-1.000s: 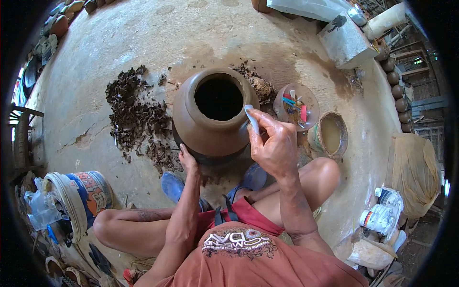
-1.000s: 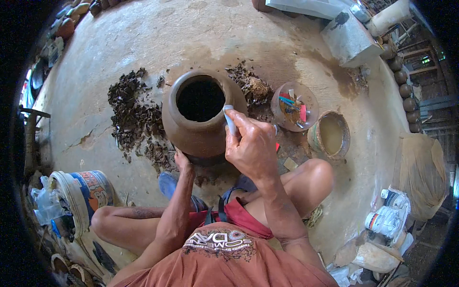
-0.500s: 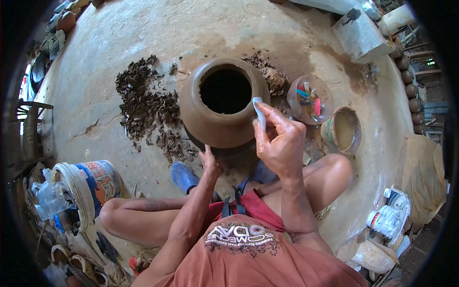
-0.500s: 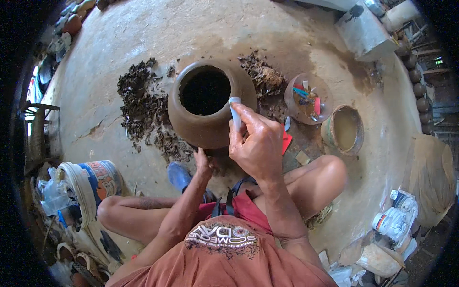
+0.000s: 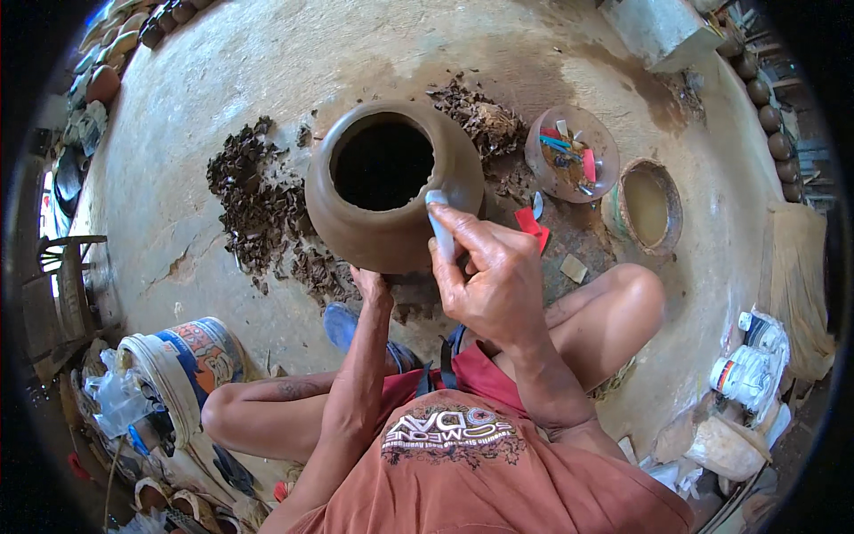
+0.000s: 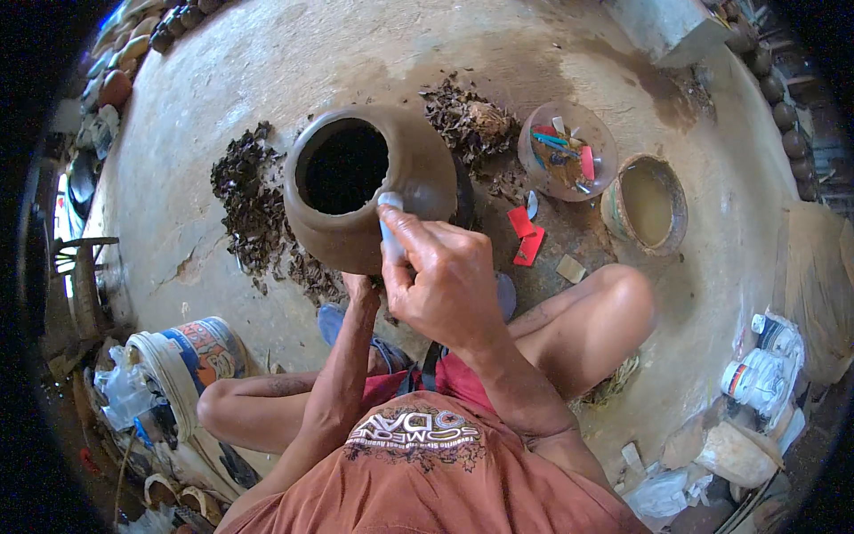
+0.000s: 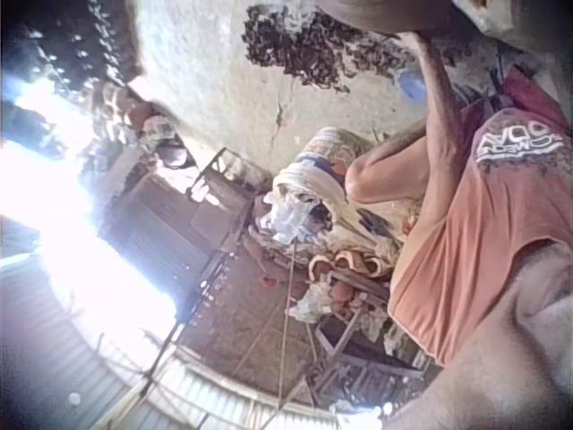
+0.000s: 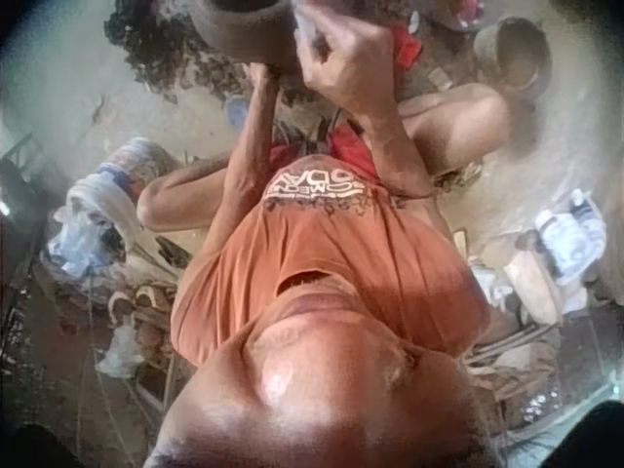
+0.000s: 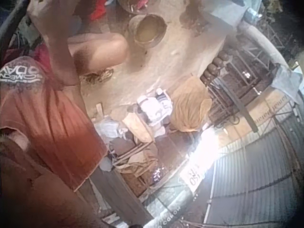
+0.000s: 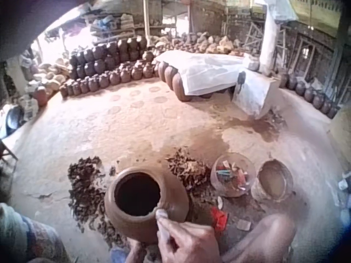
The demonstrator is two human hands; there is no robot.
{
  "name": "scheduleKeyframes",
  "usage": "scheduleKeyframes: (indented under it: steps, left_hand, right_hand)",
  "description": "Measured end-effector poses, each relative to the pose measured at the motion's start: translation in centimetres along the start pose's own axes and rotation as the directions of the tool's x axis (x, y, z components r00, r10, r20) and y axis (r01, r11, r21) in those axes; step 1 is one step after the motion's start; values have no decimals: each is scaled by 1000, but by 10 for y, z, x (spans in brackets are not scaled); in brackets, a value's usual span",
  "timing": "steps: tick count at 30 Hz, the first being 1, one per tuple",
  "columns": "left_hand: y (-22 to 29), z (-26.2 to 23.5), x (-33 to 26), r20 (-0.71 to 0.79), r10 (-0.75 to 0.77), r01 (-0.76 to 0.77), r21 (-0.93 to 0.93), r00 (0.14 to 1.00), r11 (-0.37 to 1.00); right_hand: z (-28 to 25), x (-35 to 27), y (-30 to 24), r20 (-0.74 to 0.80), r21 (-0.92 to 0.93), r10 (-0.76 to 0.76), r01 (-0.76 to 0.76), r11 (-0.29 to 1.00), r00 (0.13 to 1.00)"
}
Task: The person finishes a clay pot by smoothing the exterior surface and rim with a small tool and a piece of cloth.
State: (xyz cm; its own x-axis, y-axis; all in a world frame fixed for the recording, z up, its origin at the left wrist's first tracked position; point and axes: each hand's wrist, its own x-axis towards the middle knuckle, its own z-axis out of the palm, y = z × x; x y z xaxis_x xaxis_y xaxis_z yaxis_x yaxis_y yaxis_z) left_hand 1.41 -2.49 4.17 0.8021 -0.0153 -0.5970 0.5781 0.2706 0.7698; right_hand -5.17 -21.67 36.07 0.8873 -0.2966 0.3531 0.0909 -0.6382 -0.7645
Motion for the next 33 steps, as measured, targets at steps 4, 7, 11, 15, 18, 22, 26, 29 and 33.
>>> scheduleKeyframes:
  steps: [4, 7, 11, 15, 18, 22, 26, 29, 33]
  left_hand:
    - [3, 6, -10, -4, 86, -86, -24, 996, 996]
    - [13, 14, -18, -84, -41, 35, -69, 996, 997]
    - [33, 10, 1, -79, 138, -128, 125, 987, 984]
    - [32, -28, 35, -81, 184, -171, 148, 980, 974]
    - [-1, -13, 19, -142, 360, -322, 235, 922, 917]
    - [-47, 39, -41, -372, -195, 198, -28, 907, 980]
    - [-86, 24, -69, 34, -473, 474, -42, 881, 880]
    - [-63, 2, -45, 8, -459, 459, -1, 888, 888]
    - [-6, -23, 3, 14, -94, 95, -130, 996, 987]
  right_hand:
    - [-10, 3, 6, -80, 51, 19, -15, 999, 997]
    - [-19, 16, 24, -183, 197, 234, -197, 960, 955]
    - [-9, 28, 60, -224, 294, 312, -242, 925, 923]
    - [8, 32, 55, -206, 370, 324, -233, 899, 923]
    - [10, 24, 55, -171, 332, 320, -252, 909, 932]
    - [13, 14, 57, -166, 371, 378, -298, 880, 911]
    - [21, 14, 43, -180, 421, 379, -278, 864, 908]
    - [17, 12, 40, -147, 409, 376, -290, 865, 915]
    - [20, 8, 31, -144, 410, 363, -278, 869, 921]
